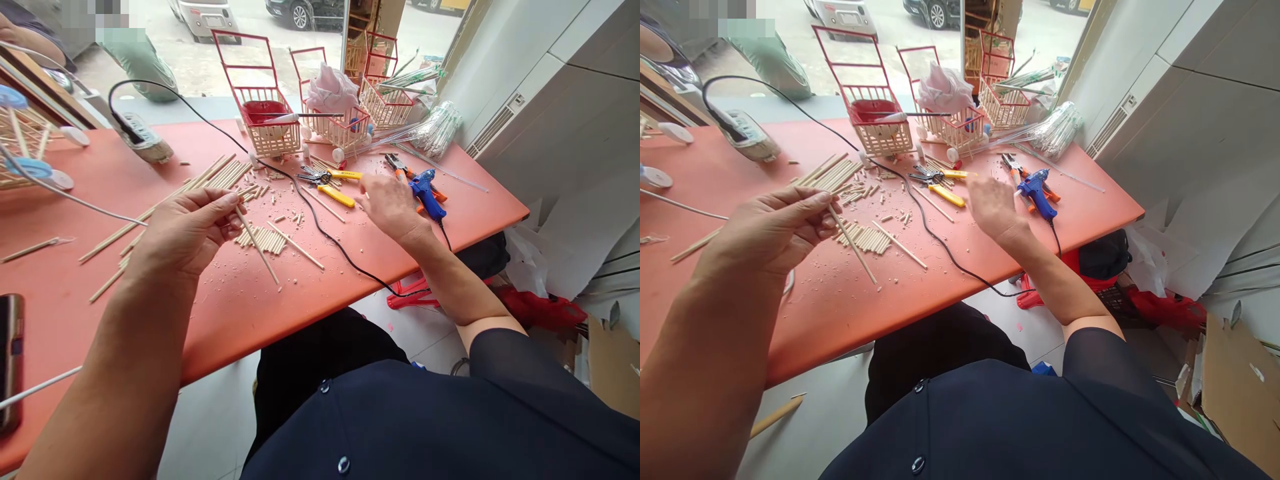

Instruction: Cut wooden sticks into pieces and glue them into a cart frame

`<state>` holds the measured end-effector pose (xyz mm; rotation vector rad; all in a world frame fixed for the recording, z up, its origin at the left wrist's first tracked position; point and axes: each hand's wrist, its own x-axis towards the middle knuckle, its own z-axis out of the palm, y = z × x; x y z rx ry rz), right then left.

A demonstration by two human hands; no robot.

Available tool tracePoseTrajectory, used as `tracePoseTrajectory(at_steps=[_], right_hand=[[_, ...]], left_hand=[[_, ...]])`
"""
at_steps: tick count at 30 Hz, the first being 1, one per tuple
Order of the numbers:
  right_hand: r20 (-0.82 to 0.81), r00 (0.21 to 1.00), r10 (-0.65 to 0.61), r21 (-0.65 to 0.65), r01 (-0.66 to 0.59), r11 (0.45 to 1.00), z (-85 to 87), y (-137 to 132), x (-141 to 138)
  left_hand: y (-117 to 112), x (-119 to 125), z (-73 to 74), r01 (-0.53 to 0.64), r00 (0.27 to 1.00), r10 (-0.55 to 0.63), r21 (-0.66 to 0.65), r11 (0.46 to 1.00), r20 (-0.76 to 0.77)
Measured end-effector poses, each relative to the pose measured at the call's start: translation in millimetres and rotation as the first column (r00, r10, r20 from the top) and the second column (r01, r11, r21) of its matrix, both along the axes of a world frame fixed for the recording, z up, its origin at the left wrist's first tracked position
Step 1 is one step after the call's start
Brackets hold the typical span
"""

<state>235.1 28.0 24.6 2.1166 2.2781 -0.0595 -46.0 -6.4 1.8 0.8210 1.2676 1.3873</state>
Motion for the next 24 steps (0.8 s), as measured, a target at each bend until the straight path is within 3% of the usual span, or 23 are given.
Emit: tracePoseTrajectory(at_steps=[2,4,10,12,15,19,22,24], right_hand=[[-0.037,0.988,0.149,-0.065,-0.151,0.986,0.0,-3,-13],[-0.048,0.976,0.211,-0.134,-0.215,0.967,-3.2,-3,-24],[-0.028,0.975,0.219,-0.203,-0.220,0.954,-7.0,12,-23],[-0.032,0.966,0.258,-0.209,-0.259,0.943,0.3,25,-14],[-0.049,0.971,0.235,-0.094,-0.239,0.967,16.5,49,0],[-0.097,0.977,0.189,-0.133,-0.200,0.971,30.7,79,9],[-0.351,0.921,0.172,-0.265,-0.274,0.924,26.4,83,11],[-0.603,0.786,0.134,-0.320,-0.393,0.862,16.7,77,9]], left_hand=[[0,-1,-0.6,0.000,1.000,0.000,0.001,1.000,0.000],[0,-1,-0.9,-0.009,1.000,0.009,-0.010,1.000,0.003],[0,-2,0.9,-0.009,1.000,0.009,-0.005,1.000,0.016],[0,-1,1.2,-0.007,1.000,0.007,0.008,1.000,0.020],[0,-1,1.2,0.008,1.000,-0.008,0.010,1.000,0.022],[0,-2,1.0,-0.001,1.000,0.001,0.004,1.000,0.022],[-1,-2,1.0,-0.001,0.999,0.001,0.007,1.000,0.033],[-2,0,0.8,0.015,0.999,-0.015,0.005,1.000,0.043]])
